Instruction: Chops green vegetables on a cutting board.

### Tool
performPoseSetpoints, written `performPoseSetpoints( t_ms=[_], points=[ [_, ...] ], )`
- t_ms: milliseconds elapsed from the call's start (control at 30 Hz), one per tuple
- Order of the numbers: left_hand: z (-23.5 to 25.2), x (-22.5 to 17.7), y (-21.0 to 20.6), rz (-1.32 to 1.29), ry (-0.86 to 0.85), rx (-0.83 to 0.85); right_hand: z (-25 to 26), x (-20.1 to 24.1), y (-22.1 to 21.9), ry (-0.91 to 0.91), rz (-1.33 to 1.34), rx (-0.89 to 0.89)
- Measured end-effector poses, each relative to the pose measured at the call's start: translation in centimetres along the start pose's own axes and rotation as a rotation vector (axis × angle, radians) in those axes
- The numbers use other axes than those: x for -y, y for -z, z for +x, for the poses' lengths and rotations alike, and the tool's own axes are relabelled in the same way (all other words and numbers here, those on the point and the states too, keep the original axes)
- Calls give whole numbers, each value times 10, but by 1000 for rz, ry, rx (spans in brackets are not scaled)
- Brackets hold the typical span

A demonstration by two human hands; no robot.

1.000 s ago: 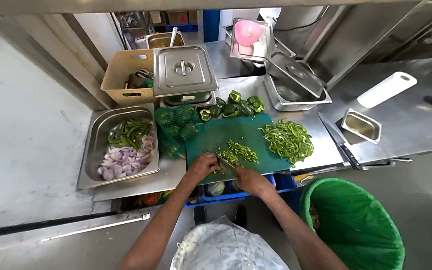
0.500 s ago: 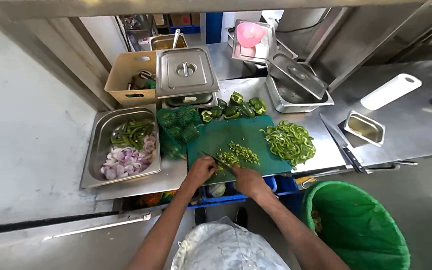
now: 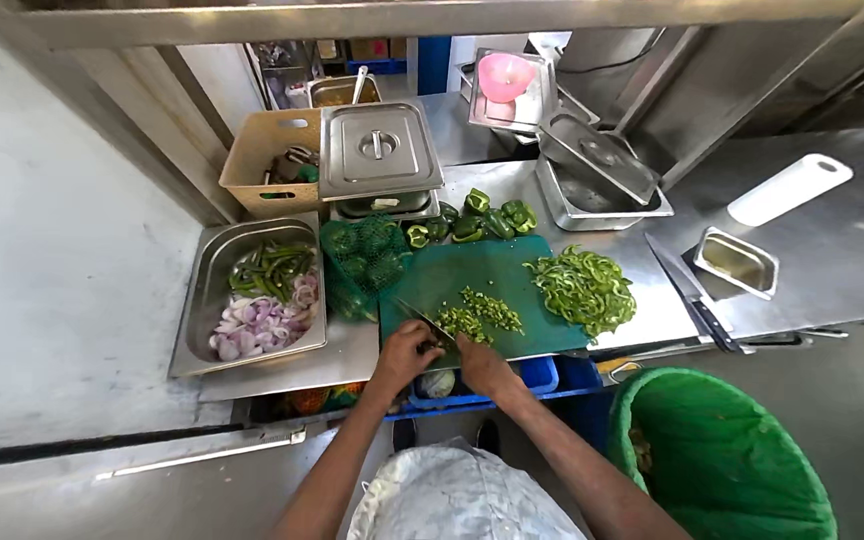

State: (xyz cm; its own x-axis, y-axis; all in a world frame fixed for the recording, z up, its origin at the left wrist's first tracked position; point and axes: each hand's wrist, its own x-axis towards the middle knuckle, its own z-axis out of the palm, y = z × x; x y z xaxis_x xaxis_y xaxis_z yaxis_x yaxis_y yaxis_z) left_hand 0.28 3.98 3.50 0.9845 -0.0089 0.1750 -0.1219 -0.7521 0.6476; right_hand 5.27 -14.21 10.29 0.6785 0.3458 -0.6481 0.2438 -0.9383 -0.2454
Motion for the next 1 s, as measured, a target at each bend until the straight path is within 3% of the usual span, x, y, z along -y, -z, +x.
performPoseSetpoints(
  t_ms=[133, 333, 433, 633, 767, 1000],
  points=[
    [-9, -6, -5, 55, 94, -2, -2, -3, 5, 3, -9, 4],
    [6, -4, 11, 21, 26, 134, -33, 3, 32, -18, -93, -36],
    [8, 1, 10, 24, -34, 113, -6, 4, 9, -3, -57, -9],
    [5, 5, 5, 32, -81, 69, -30, 1, 35, -1, -97, -11],
    [-2, 8, 1, 22, -123, 19, -3, -3, -2, 26, -21, 9],
    [-5, 4, 10, 51, -51, 31, -28, 4, 26, -3, -110, -3]
  ],
)
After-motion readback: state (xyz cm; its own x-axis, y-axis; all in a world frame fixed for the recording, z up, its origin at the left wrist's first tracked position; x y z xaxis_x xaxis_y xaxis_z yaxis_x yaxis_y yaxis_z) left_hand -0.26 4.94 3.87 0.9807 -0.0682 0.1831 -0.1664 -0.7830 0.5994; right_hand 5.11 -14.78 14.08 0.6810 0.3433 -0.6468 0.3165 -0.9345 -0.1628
